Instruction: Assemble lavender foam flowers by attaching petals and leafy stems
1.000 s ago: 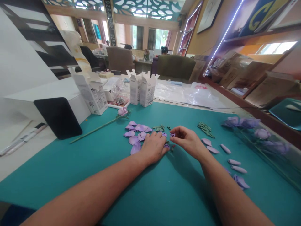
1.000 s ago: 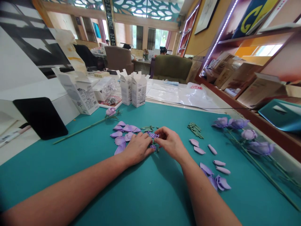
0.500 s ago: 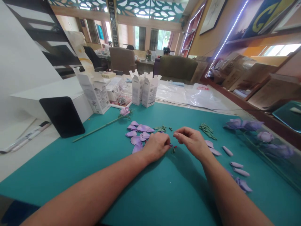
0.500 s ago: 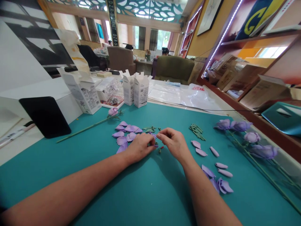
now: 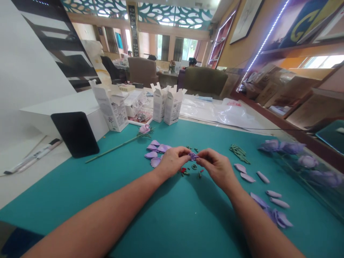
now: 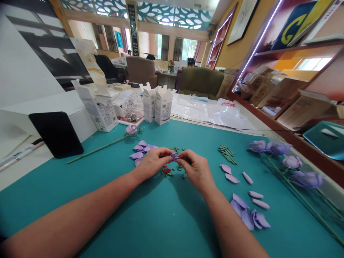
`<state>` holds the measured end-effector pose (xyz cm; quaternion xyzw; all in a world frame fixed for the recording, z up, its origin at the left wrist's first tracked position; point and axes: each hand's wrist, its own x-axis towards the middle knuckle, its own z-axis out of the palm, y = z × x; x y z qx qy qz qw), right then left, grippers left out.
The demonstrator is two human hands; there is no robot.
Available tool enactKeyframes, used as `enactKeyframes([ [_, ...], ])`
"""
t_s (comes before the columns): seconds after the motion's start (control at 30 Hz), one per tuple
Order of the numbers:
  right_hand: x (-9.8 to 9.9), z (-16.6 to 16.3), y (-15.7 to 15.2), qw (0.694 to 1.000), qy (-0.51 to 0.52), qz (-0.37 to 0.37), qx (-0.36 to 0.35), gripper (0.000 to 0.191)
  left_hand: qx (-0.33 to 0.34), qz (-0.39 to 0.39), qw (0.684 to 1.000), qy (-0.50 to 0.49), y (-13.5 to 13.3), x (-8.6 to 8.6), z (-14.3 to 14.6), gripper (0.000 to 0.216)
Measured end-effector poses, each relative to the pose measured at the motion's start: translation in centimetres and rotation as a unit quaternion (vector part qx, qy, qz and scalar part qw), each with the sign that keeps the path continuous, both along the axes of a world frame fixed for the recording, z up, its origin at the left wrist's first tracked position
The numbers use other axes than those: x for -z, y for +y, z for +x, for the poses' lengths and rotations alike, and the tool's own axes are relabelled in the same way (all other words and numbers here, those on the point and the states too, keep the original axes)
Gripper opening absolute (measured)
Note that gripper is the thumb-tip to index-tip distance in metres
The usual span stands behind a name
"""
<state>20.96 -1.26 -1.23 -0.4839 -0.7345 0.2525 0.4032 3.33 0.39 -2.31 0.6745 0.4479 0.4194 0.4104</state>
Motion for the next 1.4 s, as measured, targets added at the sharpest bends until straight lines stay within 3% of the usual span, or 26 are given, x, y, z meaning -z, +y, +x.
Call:
enactKeyframes([
  [0.43,0.3,0.0,0.2,0.995,-0.042,0.084,-0.015,0.014,0.012,0.015,0.999,0.031,-1.0,-1.5,0.0,0.02],
  [0.9,-0.4,-0.2,0.0,0.994,-0.026,0.103,-0.018,0.01,0.049,0.048,0.995,0.07,-0.8,-1.3,-0.3,0.029],
  [1.4,0.0,0.1,0.2,0.991,-0.045,0.119,-0.031,0.008,0.055,0.065,0.994,0.066,-1.1,-1.4,-0.2,0.022],
])
